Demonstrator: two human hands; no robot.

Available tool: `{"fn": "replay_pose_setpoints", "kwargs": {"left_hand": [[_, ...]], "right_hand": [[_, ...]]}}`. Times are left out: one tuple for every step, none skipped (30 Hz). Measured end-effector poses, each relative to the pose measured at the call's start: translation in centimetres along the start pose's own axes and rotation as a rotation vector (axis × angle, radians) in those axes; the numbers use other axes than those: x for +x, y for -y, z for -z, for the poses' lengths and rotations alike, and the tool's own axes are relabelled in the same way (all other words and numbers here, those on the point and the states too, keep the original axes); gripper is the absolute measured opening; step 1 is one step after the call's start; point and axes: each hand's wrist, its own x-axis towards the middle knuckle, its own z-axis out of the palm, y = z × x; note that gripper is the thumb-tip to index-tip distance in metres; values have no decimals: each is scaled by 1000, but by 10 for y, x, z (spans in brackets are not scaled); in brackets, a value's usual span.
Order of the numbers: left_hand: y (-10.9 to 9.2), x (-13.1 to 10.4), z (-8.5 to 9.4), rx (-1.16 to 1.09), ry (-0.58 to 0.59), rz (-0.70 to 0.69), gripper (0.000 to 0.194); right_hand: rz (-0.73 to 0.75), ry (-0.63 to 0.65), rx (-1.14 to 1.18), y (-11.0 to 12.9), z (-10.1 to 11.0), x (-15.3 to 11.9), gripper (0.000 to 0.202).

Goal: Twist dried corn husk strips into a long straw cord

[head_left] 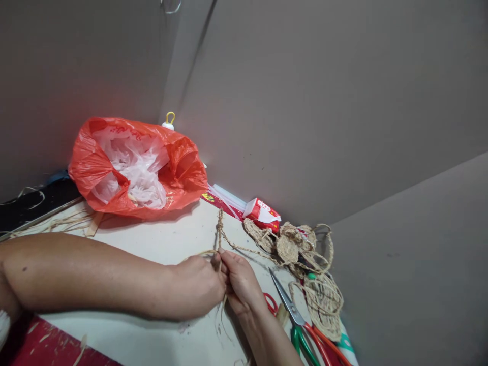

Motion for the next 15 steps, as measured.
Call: {"fn": "replay_pose_setpoints", "kwargs": {"left_hand": [[-5, -5, 10, 37, 48, -81, 6], [-8, -9, 21, 23, 74, -183, 9], [-9, -12, 34, -44, 47, -287, 12], [-8, -12, 46, -83, -8, -271, 16], [-3, -10, 56, -131, -90, -200, 19], [4, -5, 63, -231, -160, -67, 19], [13, 2, 65, -376, -231, 58, 18], [24, 10, 62, -503, -312, 194, 20], [35, 18, 56, -622, -363, 332, 20], [44, 25, 45, -778, -318, 448, 17], [52, 32, 33, -945, -201, 542, 16], [57, 37, 21, -1009, -115, 557, 21], [60, 40, 9, -1093, -25, 569, 27], [61, 41, 0, -1228, 66, 595, 28], [60, 41, -7, -1289, 102, 607, 28]], "right_hand": [[-5, 14, 11, 2, 2, 0, 41], [-9, 30, 21, 3, 4, 1, 41], [-11, 47, 29, 5, 6, 1, 41], [-7, 62, 37, 6, 8, 2, 41], [0, 76, 45, 7, 10, 2, 41], [9, 89, 51, 8, 11, 3, 41], [16, 103, 56, 9, 11, 3, 41], [19, 117, 58, 10, 12, 4, 42], [20, 130, 58, 10, 11, 4, 42], [18, 143, 54, 11, 11, 4, 41], [15, 155, 47, 11, 11, 5, 41], [14, 166, 38, 11, 11, 5, 41], [15, 175, 26, 12, 11, 6, 41], [17, 183, 12, 12, 12, 6, 41], [17, 192, -4, 12, 13, 6, 40]]}}
